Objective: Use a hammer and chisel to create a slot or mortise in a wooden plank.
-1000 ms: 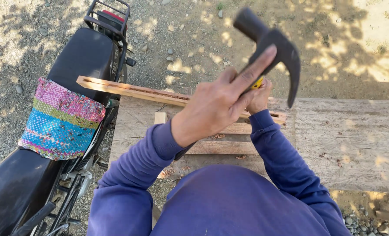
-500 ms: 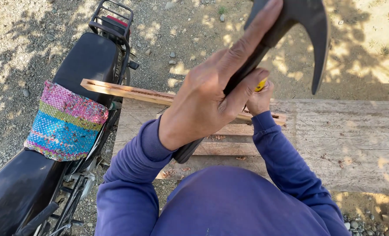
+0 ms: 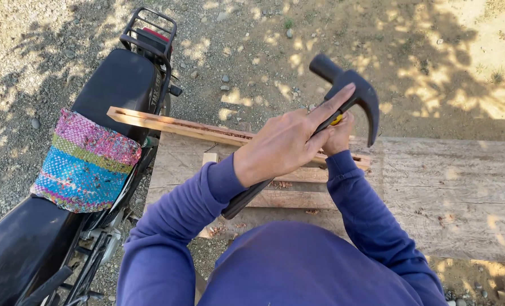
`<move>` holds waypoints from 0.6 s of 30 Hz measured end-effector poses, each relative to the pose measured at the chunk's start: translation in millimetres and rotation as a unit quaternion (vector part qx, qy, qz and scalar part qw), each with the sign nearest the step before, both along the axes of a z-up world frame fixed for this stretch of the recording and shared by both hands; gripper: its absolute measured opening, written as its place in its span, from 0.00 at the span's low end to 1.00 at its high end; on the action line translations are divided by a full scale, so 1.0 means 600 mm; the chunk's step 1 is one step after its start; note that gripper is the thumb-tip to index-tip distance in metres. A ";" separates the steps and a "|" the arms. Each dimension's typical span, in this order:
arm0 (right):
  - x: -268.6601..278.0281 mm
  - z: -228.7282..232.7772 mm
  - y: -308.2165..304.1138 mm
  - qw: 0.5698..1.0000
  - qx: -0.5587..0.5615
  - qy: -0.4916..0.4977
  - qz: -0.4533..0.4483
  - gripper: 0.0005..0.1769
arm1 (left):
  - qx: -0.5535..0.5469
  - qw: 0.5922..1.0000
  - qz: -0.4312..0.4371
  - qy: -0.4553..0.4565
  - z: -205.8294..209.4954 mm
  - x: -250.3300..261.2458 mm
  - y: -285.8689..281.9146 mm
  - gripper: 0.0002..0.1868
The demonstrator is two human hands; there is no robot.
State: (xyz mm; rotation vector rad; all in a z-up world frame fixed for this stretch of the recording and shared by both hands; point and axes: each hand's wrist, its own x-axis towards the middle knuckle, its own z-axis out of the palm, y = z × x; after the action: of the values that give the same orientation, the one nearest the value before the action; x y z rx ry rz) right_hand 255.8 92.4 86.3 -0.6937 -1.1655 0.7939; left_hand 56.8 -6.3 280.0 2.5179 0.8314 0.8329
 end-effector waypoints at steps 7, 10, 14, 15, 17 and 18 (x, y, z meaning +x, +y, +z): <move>-0.009 0.021 -0.032 0.993 -0.033 -0.107 -0.046 0.09 | 0.144 0.980 0.015 -0.137 0.080 -0.018 -0.045 0.37; -0.006 0.006 -0.027 0.998 -0.012 -0.064 -0.012 0.10 | 0.211 0.964 0.051 -0.153 0.037 -0.008 -0.025 0.39; -0.009 -0.012 -0.029 0.995 -0.082 -0.057 -0.012 0.10 | -0.029 0.999 -0.004 0.024 -0.069 0.006 0.030 0.38; -0.016 0.001 -0.029 0.992 -0.128 0.002 0.004 0.10 | -0.029 0.999 -0.026 0.014 -0.081 0.003 0.040 0.39; -0.013 0.004 -0.030 0.991 -0.130 -0.008 -0.010 0.08 | -0.025 0.999 -0.022 0.028 -0.044 -0.006 0.020 0.39; -0.013 0.007 -0.030 0.991 -0.133 -0.019 -0.024 0.07 | -0.022 0.999 -0.018 0.042 -0.024 -0.011 0.011 0.39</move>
State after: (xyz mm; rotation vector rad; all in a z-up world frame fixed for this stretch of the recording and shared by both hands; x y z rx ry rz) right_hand 248.3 74.7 90.3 -0.9564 -1.0827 0.9081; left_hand 50.4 0.5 265.4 2.5360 0.8186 0.6927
